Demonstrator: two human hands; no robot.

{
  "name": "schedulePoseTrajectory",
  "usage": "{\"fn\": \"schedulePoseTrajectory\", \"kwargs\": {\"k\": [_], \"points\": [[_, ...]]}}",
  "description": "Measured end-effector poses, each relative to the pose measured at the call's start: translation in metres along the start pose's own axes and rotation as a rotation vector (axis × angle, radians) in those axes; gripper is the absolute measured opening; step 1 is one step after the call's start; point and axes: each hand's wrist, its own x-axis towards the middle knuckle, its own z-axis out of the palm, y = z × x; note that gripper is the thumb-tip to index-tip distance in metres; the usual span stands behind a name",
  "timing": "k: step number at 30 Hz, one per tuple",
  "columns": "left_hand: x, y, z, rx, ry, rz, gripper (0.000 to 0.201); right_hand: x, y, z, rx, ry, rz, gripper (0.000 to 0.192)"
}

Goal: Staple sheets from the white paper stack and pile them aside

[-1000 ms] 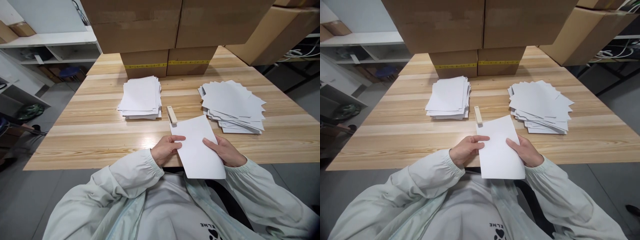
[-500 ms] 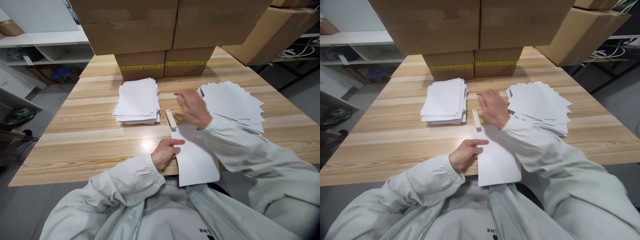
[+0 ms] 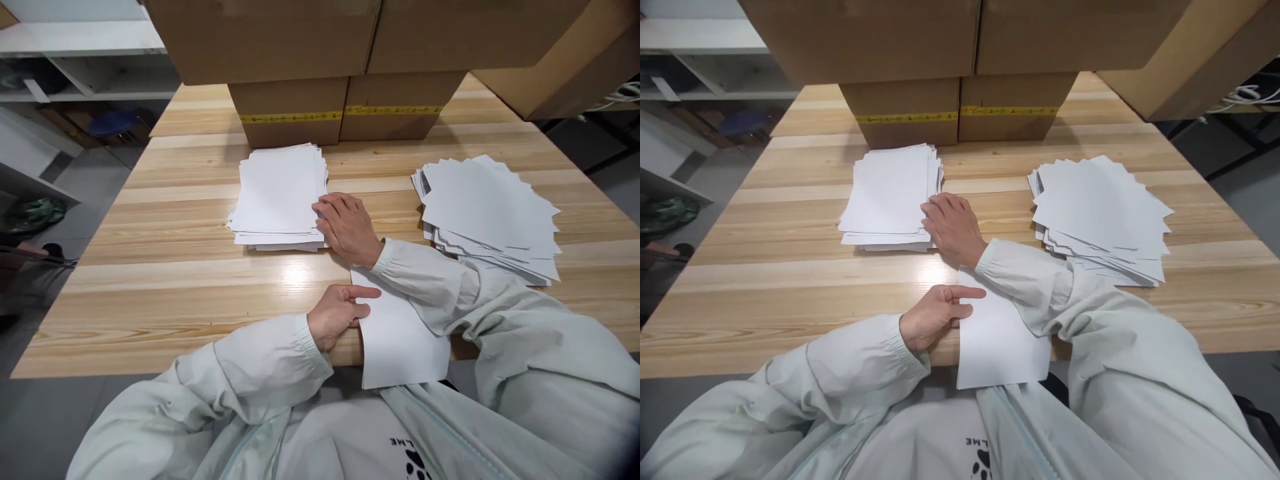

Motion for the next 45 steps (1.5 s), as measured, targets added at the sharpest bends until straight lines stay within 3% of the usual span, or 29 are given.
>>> {"fn": "schedulePoseTrajectory", "kwargs": {"k": [4, 6, 9, 12, 14, 16, 17, 19, 22, 23, 25, 27, 29, 31, 32, 33, 36, 38, 41, 42, 43, 45], "points": [[0.004, -0.002, -0.001, -0.029, 0.000, 0.039, 0.036, 0.004, -0.001, 0.003, -0.003, 0.026, 0.010, 0.041], [0.004, -0.003, -0.001, -0.031, 0.006, 0.054, 0.035, 0.007, 0.000, -0.006, 0.013, 0.067, 0.015, 0.042], [-0.005, -0.010, -0.002, -0.015, -0.018, 0.035, 0.033, 0.000, 0.002, -0.044, 0.033, 0.156, 0.072, 0.044], [-0.027, -0.022, -0.006, 0.103, -0.075, 0.019, 0.029, -0.038, 0.004, -0.096, 0.043, 0.250, 0.192, 0.039], [-0.044, -0.028, -0.010, 0.257, -0.078, 0.180, 0.025, -0.081, 0.005, -0.123, 0.102, 0.375, 0.290, 0.035], [-0.056, -0.029, -0.014, 0.344, -0.051, 0.426, 0.025, -0.128, 0.003, -0.135, 0.259, 0.433, 0.507, 0.036], [-0.060, -0.027, -0.015, 0.372, -0.028, 0.540, 0.026, -0.150, 0.000, -0.136, 0.409, 0.425, 0.627, 0.041], [-0.061, -0.020, -0.016, 0.405, 0.016, 0.715, 0.027, -0.182, -0.009, -0.131, 0.773, 0.266, 0.821, 0.051], [-0.052, -0.004, -0.012, 0.455, 0.018, 0.840, 0.028, -0.195, -0.026, -0.118, 1.003, 0.027, 1.044, 0.051], [-0.047, 0.002, -0.010, 0.474, 0.007, 0.860, 0.029, -0.190, -0.029, -0.115, 0.971, 0.033, 1.095, 0.045], [-0.038, 0.014, -0.011, 0.486, -0.036, 0.919, 0.028, -0.169, -0.022, -0.114, 0.816, 0.192, 1.146, 0.034], [-0.028, 0.030, -0.020, 0.467, -0.024, 1.048, 0.028, -0.144, 0.008, -0.120, 0.634, 0.425, 1.124, 0.027], [-0.018, 0.051, -0.040, 0.528, 0.189, 1.273, 0.025, -0.122, 0.056, -0.126, 0.500, 0.613, 1.061, 0.021], [-0.007, 0.071, -0.066, 0.621, 0.421, 1.376, 0.023, -0.112, 0.113, -0.127, 0.353, 0.826, 1.043, 0.012], [-0.002, 0.080, -0.079, 0.666, 0.493, 1.372, 0.023, -0.112, 0.140, -0.125, 0.242, 0.770, 1.036, 0.015], [0.004, 0.087, -0.091, 0.712, 0.544, 1.353, 0.023, -0.114, 0.164, -0.121, 0.124, 0.610, 1.014, 0.020], [0.019, 0.096, -0.115, 0.822, 0.614, 1.229, 0.025, -0.129, 0.207, -0.108, -0.040, 0.487, 1.065, 0.023], [0.025, 0.094, -0.119, 0.831, 0.593, 1.163, 0.030, -0.132, 0.207, -0.106, -0.213, 0.530, 1.002, 0.021], [0.029, 0.090, -0.117, 0.815, 0.550, 1.141, 0.035, -0.110, 0.167, -0.116, -0.446, 0.580, 0.721, 0.044], [0.030, 0.089, -0.116, 0.818, 0.544, 1.144, 0.036, -0.095, 0.146, -0.119, -0.410, 0.512, 0.639, 0.043], [0.031, 0.089, -0.116, 0.831, 0.542, 1.147, 0.037, -0.077, 0.123, -0.120, -0.312, 0.536, 0.595, 0.036], [0.033, 0.089, -0.119, 0.883, 0.553, 1.148, 0.041, -0.039, 0.078, -0.114, 0.131, 0.278, 0.435, 0.031]]}}
